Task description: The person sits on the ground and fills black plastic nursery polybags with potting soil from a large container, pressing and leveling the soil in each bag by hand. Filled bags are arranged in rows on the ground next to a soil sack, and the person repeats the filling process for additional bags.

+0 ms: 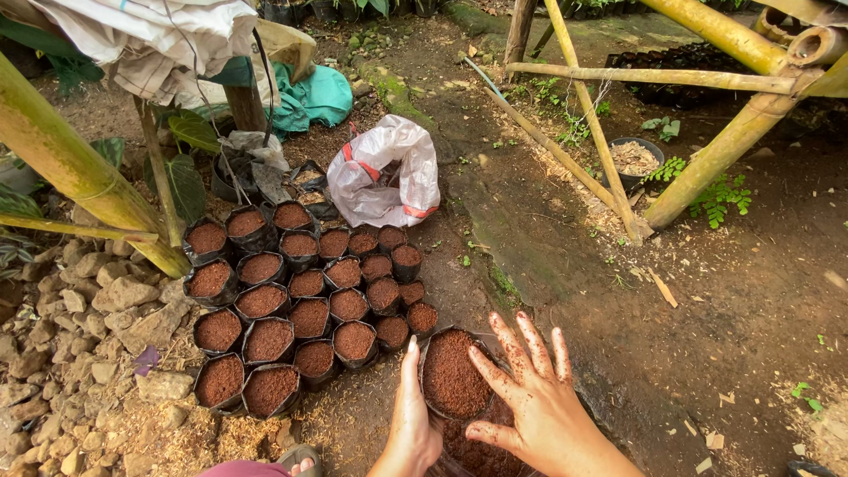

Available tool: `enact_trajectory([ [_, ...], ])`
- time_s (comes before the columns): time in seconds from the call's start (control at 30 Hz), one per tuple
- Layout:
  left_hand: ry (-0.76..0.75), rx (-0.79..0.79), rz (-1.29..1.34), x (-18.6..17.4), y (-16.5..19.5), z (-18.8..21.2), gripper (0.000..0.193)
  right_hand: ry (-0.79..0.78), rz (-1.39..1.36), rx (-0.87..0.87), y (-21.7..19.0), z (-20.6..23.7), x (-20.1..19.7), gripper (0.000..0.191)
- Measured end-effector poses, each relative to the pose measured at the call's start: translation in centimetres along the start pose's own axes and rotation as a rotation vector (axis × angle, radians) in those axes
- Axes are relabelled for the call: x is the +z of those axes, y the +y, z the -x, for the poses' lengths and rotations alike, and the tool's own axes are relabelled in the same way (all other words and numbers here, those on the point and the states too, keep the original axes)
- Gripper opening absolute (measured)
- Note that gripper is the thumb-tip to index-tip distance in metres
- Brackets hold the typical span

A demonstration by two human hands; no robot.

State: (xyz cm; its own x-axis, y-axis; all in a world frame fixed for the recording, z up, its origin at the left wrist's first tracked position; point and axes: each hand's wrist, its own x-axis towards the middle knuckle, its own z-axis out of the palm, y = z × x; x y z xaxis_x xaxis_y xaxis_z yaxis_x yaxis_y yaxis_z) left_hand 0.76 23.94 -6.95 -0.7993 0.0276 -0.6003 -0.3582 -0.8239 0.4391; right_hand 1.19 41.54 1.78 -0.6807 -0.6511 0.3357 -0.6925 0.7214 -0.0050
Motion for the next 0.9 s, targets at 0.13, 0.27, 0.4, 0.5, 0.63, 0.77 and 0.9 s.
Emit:
enact_trajectory([
  [0.13,-0.024,0.013,-0.010,0.2,0.0,0.2,0.064,0.024,0.015,0.025,0.2,-0.2,-0.3,0.090],
  [0.27,-0.016,-0.007,-0.035,0.3,0.1,0.3,0.063,0.039,0.024,0.050,0.1,-0.5,-0.3,0.085],
  [0.4,0.014,-0.054,-0.041,0.4,0.2,0.5,0.061,0.050,0.005,0.041,-0.1,-0.7,-0.2,0.085],
  [0.5,-0.060,-0.024,-0.009,0.4,0.2,0.8,0.061,0.050,0.022,0.021,0.0,-0.8,-0.1,0.084],
  [0.63,-0.019,-0.073,-0.047,0.5,0.4,1.0,0.062,0.055,0.032,0.004,0.1,-1.0,0.0,0.083],
  [0.77,-0.021,-0.081,-0.059,0.8,0.6,1.2,0.062,0.072,0.039,-0.004,0.1,-1.3,0.2,0.080],
  [0.9,-0.051,-0.118,-0.101,0.9,0.8,1.2,0.064,0.010,-0.008,-0.015,0.3,-1.6,0.3,0.077],
])
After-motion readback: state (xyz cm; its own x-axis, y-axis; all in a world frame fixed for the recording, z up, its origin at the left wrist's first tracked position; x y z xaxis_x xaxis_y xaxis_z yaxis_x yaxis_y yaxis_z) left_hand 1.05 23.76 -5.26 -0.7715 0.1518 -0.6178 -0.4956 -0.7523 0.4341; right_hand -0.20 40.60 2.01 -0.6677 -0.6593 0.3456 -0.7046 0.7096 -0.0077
